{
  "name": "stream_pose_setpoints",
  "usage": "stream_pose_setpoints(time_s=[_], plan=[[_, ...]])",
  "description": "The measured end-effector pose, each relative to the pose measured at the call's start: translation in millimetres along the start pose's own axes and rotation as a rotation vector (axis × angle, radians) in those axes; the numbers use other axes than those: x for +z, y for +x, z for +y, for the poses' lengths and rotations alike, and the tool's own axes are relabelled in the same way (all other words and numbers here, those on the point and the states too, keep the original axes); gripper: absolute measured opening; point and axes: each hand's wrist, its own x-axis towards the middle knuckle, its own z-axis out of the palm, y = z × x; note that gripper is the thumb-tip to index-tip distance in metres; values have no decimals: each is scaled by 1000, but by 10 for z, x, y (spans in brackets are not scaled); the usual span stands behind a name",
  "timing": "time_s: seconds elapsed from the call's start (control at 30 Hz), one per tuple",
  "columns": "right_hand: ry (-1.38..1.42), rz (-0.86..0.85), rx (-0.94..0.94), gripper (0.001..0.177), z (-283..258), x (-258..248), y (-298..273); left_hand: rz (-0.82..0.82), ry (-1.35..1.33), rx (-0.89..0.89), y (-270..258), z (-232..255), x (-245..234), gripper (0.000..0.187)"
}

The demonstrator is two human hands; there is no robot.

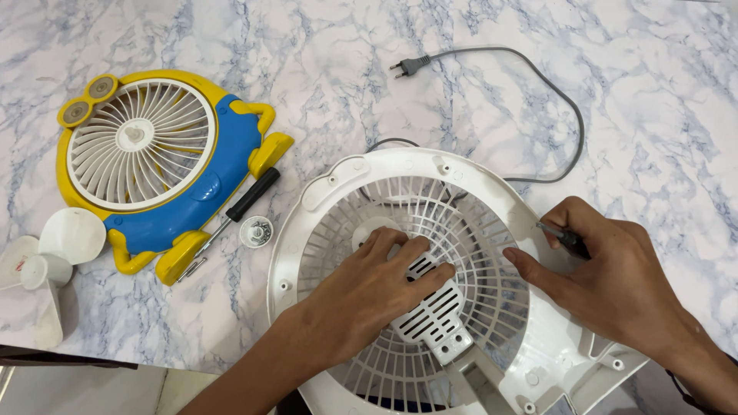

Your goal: The person disassembles a white electric fan by removing screws from the rear grille and motor housing using a screwdriver. They detach the rear grille and motor cover, set them aside, then reattach the motor cover and begin reinserting screws.

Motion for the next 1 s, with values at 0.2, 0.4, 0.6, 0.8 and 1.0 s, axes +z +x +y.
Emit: stream_pose_setpoints(time_s=[0.2, 0.4, 0.6, 0.8, 1.0], plan=[[-39, -2, 2, 38, -2, 1, -7, 98, 109, 63, 15, 18, 34, 70], [8, 15, -15, 37, 20, 3, 1, 108, 96, 62, 3, -2, 19, 73], [-49, 10, -2, 39, 38, 22, 7, 213, 137, 151, 29, -18, 56, 70], [-59, -24, 37, 38, 14, 13, 13, -30, -52, -2, 26, -17, -7, 76], [-38, -14, -8, 37, 21, 15, 16, -8, -24, 25, 55, -10, 4, 75]])
